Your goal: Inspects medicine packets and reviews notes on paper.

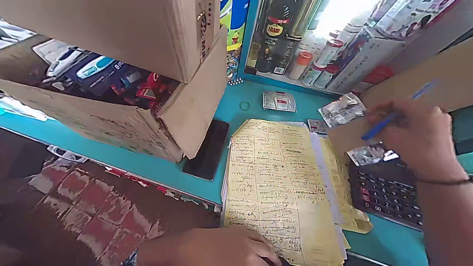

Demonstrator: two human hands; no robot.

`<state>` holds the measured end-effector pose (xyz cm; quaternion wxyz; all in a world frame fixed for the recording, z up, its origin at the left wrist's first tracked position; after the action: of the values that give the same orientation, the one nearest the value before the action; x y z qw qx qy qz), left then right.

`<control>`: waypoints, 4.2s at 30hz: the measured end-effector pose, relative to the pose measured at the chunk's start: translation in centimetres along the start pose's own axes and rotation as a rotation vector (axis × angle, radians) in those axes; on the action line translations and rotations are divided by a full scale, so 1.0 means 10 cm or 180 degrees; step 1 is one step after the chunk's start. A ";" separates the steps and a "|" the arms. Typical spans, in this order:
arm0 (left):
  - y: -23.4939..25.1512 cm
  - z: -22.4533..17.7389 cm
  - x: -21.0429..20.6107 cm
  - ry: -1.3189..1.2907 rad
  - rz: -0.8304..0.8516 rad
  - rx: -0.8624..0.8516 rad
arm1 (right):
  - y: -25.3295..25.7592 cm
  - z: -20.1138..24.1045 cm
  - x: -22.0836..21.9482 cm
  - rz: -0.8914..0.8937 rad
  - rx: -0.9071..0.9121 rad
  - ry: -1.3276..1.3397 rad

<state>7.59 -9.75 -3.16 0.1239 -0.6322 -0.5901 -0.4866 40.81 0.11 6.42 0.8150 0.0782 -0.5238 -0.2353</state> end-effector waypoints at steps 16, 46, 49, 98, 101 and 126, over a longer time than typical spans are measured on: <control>-0.51 0.35 0.61 0.0621 -0.2166 0.0386 | 0.95 0.31 -0.50 0.0317 -0.0214 0.0137; -0.53 0.54 0.49 0.1519 -0.1867 0.0861 | 1.44 1.60 -2.26 0.1069 0.1314 -0.0027; -0.54 0.54 0.52 0.1463 -0.2046 0.0910 | 1.31 1.59 -1.64 0.0246 0.1140 0.0790; -0.33 0.44 0.73 -0.0940 -0.4438 0.1083 | -0.89 1.79 -0.67 0.1399 0.1496 0.2148; -0.32 0.44 0.72 -0.0954 -0.4432 0.1069 | -0.90 1.80 -0.66 0.1395 0.1521 0.2105; -0.28 0.33 0.69 -0.1089 -0.4335 0.0875 | -0.97 1.85 -0.59 0.1593 0.1700 0.2018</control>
<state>5.53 -2.30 -0.70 -0.2232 -0.1694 -0.9209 -0.2711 19.42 -3.48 6.03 0.9174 0.2241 -0.2945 0.1461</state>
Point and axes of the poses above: each hand's wrist, its own y-axis towards the middle knuckle, its own x-axis out of the back of the hand, z = x × y, the point moved 8 cm from there along y, towards the middle knuckle, and after that the axes turned 3 degrees about y, right-handed, at the moved point
